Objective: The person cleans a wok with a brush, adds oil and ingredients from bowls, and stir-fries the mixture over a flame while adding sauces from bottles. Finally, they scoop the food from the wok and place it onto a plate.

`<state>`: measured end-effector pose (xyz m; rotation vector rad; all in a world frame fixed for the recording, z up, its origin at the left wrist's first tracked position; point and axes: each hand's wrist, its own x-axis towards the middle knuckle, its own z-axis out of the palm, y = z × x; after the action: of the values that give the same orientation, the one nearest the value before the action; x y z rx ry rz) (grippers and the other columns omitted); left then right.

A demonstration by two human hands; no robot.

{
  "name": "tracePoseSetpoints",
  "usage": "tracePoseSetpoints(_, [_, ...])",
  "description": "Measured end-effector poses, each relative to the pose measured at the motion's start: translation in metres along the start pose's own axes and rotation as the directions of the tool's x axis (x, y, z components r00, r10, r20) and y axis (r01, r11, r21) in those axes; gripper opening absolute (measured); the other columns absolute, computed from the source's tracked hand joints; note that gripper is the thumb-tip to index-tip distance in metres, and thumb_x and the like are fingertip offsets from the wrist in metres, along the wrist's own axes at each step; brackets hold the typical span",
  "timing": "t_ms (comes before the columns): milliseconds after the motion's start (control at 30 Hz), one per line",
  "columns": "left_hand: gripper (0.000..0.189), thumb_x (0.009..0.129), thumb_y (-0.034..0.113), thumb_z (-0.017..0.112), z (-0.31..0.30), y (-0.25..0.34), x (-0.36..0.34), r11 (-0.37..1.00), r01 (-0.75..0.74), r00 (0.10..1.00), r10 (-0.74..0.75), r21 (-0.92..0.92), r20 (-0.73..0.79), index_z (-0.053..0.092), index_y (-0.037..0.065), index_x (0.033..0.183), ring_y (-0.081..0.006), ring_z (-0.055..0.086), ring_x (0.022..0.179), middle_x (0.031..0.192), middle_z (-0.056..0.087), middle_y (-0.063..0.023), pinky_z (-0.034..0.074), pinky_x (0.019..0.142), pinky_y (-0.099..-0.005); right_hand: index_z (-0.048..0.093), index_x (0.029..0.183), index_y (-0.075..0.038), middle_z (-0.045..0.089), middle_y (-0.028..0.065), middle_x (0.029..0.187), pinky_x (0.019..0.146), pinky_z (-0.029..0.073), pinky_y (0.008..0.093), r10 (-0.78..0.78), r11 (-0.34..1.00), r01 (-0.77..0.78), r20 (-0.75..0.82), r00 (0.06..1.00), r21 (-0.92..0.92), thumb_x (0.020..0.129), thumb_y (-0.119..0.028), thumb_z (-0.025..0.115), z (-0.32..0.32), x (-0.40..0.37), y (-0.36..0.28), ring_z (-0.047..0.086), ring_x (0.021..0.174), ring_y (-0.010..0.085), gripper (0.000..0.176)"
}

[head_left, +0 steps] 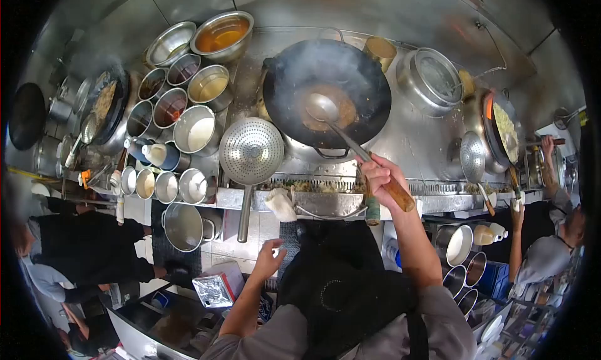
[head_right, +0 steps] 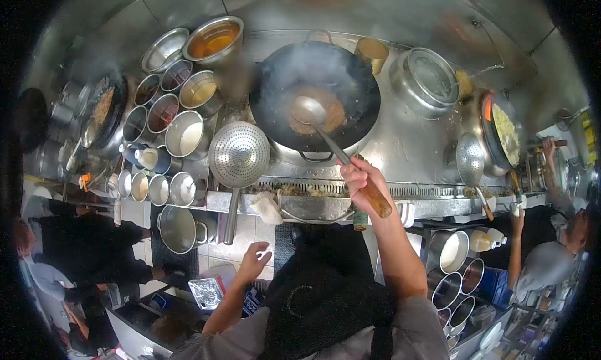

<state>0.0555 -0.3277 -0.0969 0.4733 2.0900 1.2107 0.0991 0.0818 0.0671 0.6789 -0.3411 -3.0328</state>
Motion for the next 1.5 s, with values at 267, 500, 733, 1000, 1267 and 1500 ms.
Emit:
tracePoseSetpoints(267, [0.04,0.088,0.023,0.072,-0.003,-0.036,0.007,0.997,0.059,0.981,-0.066,0.042,0.182,0.06,0.002,0.119,-0.0287,0.065,0.103,0.111,0.064,-0.0183,0.052,0.09,-0.0386,0.042,0.143,0.0,0.068,0.025,0.08,0.058,0.055,0.0415,-0.503,-0.761,-0.127,0.454,0.735,-0.637,0.096,-0.014,0.057,-0.031,0.028,0.001,0.067,0.066,0.0411,0.051])
tracePoseSetpoints(500, [0.037,0.088,0.029,0.069,-0.012,-0.103,-0.01,0.972,0.199,0.979,-0.203,0.126,0.024,0.065,0.001,0.111,-0.0318,0.066,0.097,0.104,0.066,-0.0192,0.053,0.086,-0.0409,0.05,0.135,0.003,0.066,0.0286,0.078,0.058,0.052,0.0512,-0.561,-0.384,-0.178,0.075,0.824,-0.906,0.095,-0.01,0.053,0.022,0.015,0.02,0.062,0.062,0.0503,0.042])
tracePoseSetpoints(733, [0.037,0.085,0.025,0.07,-0.005,-0.098,-0.023,0.982,0.168,0.986,-0.167,0.083,-0.024,0.063,0.0,0.112,-0.0348,0.065,0.097,0.103,0.067,-0.0212,0.053,0.082,-0.0417,0.045,0.142,0.002,0.062,0.0117,0.07,0.042,0.048,0.0322,-0.497,-0.85,-0.31,0.453,0.741,-0.426,0.098,-0.018,0.055,-0.039,-0.006,0.005,0.058,0.049,0.014,0.05])
tracePoseSetpoints(1000, [0.042,0.089,0.022,0.07,0.002,-0.01,0.038,0.995,0.049,0.992,-0.059,0.087,0.115,0.059,0.0,0.123,-0.0296,0.065,0.102,0.107,0.066,-0.0185,0.052,0.09,-0.0381,0.053,0.138,-0.001,0.064,0.0131,0.07,0.052,0.049,0.034,-0.596,-0.055,-0.073,-0.026,0.802,-0.996,0.093,-0.015,0.061,0.02,0.052,0.0,0.059,0.052,0.0191,0.048])
tracePoseSetpoints(1267, [0.04,0.091,0.021,0.069,-0.006,0.068,0.033,0.999,0.042,0.995,-0.043,0.022,0.085,0.059,0.0,0.123,-0.0276,0.066,0.104,0.114,0.065,-0.0183,0.053,0.089,-0.0374,0.052,0.135,0.005,0.065,0.0346,0.1,0.081,0.052,0.0495,-0.517,-0.82,-0.19,0.554,0.653,-0.54,0.091,-0.011,0.062,0.01,0.05,-0.048,0.065,0.094,0.0476,0.048])
tracePoseSetpoints(1500, [0.039,0.092,0.015,0.068,0.036,0.118,0.036,1.0,0.006,0.999,-0.006,-0.012,-0.04,0.057,-0.001,0.125,-0.0259,0.065,0.108,0.115,0.065,-0.0177,0.054,0.09,-0.0365,0.05,0.142,-0.013,0.068,0.0246,0.108,0.085,0.052,0.0494,-0.319,-0.86,0.027,0.577,0.752,-0.51,0.092,-0.014,0.06,-0.029,0.047,-0.111,0.065,0.094,0.0465,0.051])
